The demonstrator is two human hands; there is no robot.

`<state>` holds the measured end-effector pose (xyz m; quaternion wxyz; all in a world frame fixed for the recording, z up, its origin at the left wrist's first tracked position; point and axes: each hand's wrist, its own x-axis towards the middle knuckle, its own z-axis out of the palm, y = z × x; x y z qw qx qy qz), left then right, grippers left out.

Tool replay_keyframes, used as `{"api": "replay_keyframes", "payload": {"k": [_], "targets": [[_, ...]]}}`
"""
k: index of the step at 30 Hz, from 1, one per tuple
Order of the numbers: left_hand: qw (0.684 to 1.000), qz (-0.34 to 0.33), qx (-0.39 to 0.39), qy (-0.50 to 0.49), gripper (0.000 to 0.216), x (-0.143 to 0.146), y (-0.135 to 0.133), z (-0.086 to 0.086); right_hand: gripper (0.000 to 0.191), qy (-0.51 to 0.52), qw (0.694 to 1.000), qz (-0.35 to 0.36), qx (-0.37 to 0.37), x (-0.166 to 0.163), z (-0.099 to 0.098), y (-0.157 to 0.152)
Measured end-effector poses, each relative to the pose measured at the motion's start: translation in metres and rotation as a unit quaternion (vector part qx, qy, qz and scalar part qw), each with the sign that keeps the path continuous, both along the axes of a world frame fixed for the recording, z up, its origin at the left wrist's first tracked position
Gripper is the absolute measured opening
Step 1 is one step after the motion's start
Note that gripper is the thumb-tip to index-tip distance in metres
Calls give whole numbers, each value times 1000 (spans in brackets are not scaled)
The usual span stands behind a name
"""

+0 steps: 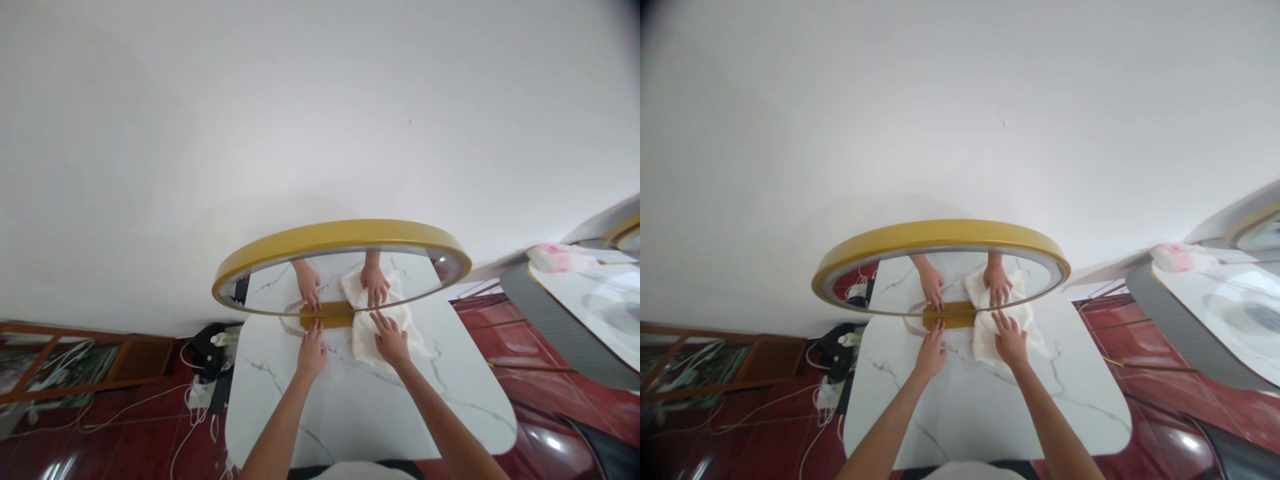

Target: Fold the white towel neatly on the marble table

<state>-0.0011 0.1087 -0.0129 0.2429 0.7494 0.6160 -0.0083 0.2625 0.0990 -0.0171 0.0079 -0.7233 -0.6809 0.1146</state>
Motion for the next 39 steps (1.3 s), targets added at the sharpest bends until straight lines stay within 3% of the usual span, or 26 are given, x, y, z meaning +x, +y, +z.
{"api": "replay_keyframes", "payload": {"k": [6,11,19,24,30,36,39], "targets": [[999,9,40,-32,75,-10,2,4,78,12,996,88,-9,-37,-3,-20],[993,84,80,-24,67,-37,1,5,75,20,995,92,-23,-79,2,-16],[998,21,36,-53,68,-72,8,11,75,0,988,142,-54,-167,18,6],[997,-6,13,-77,70,-85,13,17,73,-41,991,125,-26,-165,10,0],[991,-6,-3,-134,75,-92,15,13,70,-31,996,74,-44,-171,6,-5],[981,79,84,-156,60,-88,2,14,71,88,994,51,-32,-202,8,0],[977,75,129,-152,49,-79,-13,12,62,178,979,97,8,-197,9,-3]]}}
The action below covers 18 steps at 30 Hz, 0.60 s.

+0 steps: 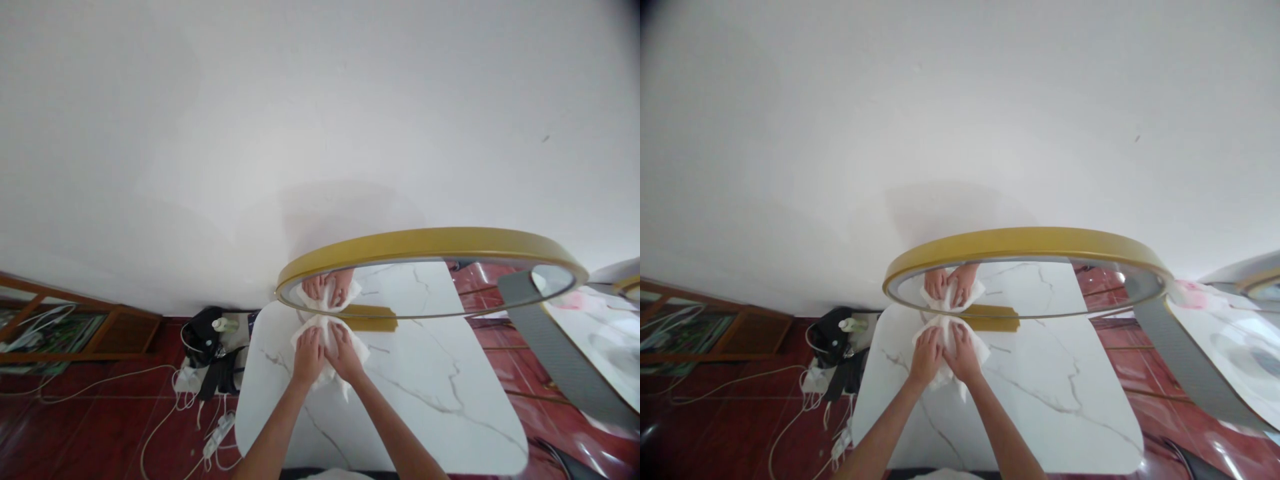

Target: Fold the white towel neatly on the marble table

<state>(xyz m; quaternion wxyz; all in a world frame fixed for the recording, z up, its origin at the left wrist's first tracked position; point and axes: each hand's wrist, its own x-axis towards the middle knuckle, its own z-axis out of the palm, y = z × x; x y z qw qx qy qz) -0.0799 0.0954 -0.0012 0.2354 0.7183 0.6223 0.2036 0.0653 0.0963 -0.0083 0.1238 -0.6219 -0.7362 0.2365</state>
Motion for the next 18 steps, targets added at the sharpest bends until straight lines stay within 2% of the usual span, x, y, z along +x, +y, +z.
{"api": "replay_keyframes", "payload": {"k": [2,3,7,9,12,15,18], "targets": [[1000,-10,4,-3,46,9,-8,-4,49,31,999,-6,31,13,1,-4],[1000,-7,0,-5,46,13,-11,-7,45,26,998,-33,45,21,0,-6],[999,27,-25,3,49,31,-9,-15,46,-84,982,-159,56,55,-6,-11],[998,35,-35,26,55,36,-3,-16,50,-136,978,-153,41,68,-12,-13],[997,12,-20,68,59,36,9,-15,53,-180,978,-101,26,81,-20,-16],[994,-60,21,94,62,29,25,-14,56,-201,976,-78,22,87,-20,-18],[985,-128,31,113,63,22,40,-14,58,-203,976,-70,23,87,-18,-18]]}}
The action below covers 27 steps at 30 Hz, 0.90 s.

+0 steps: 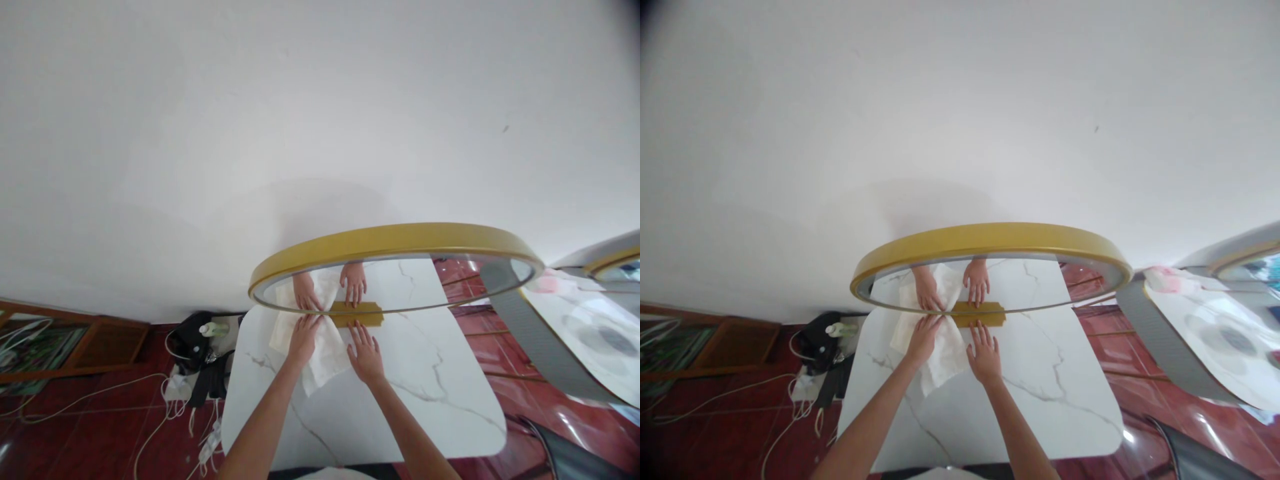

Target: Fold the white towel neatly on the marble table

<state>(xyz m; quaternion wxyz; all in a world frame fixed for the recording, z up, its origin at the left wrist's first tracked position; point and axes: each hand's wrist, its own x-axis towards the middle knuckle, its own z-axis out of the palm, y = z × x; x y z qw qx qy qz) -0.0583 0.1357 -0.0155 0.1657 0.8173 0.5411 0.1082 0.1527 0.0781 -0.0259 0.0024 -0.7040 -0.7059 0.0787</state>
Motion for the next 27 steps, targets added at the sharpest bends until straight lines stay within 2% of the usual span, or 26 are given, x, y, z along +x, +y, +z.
{"api": "replay_keyframes", "payload": {"k": [4,8,14,16,21,27], "targets": [[999,-28,-14,25,69,-3,8,-2,59,1,1000,11,8,-1,2,0],[999,-23,-22,28,72,2,-4,-5,60,-1,1000,19,20,-3,1,-1],[994,-100,-30,27,73,3,-19,-7,62,2,999,26,26,-1,1,-1],[996,-80,-29,31,73,3,-14,-5,61,3,999,29,24,0,3,0],[999,19,-28,33,76,15,-8,5,62,4,1000,20,11,0,7,-1],[996,70,-57,4,78,29,-39,11,61,18,1000,17,10,2,6,-1]]}}
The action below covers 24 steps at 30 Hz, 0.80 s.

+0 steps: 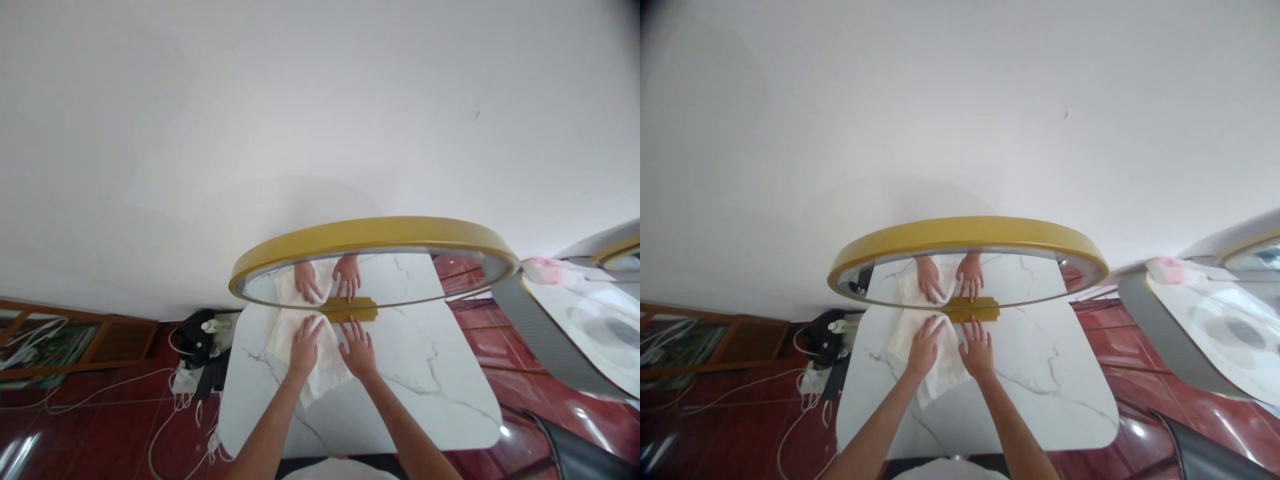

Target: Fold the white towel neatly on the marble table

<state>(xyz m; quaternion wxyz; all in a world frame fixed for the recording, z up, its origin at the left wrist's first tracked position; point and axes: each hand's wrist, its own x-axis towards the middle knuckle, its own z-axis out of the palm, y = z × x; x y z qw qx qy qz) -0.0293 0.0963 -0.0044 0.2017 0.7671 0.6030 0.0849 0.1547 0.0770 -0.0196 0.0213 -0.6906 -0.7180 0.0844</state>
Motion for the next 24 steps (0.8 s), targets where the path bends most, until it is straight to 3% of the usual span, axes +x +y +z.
{"api": "replay_keyframes", "payload": {"k": [4,6,9,13,16,20,24], "targets": [[998,46,-39,-3,74,5,-36,-2,57,21,1000,0,0,-1,6,0],[996,72,-60,-11,70,8,-56,-4,57,37,999,33,9,-4,10,-10],[988,108,-88,-68,59,10,-83,-7,59,71,989,130,4,-7,8,-43],[976,116,-83,-163,52,-7,-111,-16,61,100,969,224,-21,13,-11,-98],[986,54,-80,-137,52,-33,-122,-23,61,98,966,237,-20,47,-23,-120],[992,-72,-76,-69,56,-61,-124,-23,61,101,967,230,-45,87,-23,-122],[995,-93,-41,-17,58,-70,-121,-21,57,112,965,230,-55,98,-12,-116]]}}
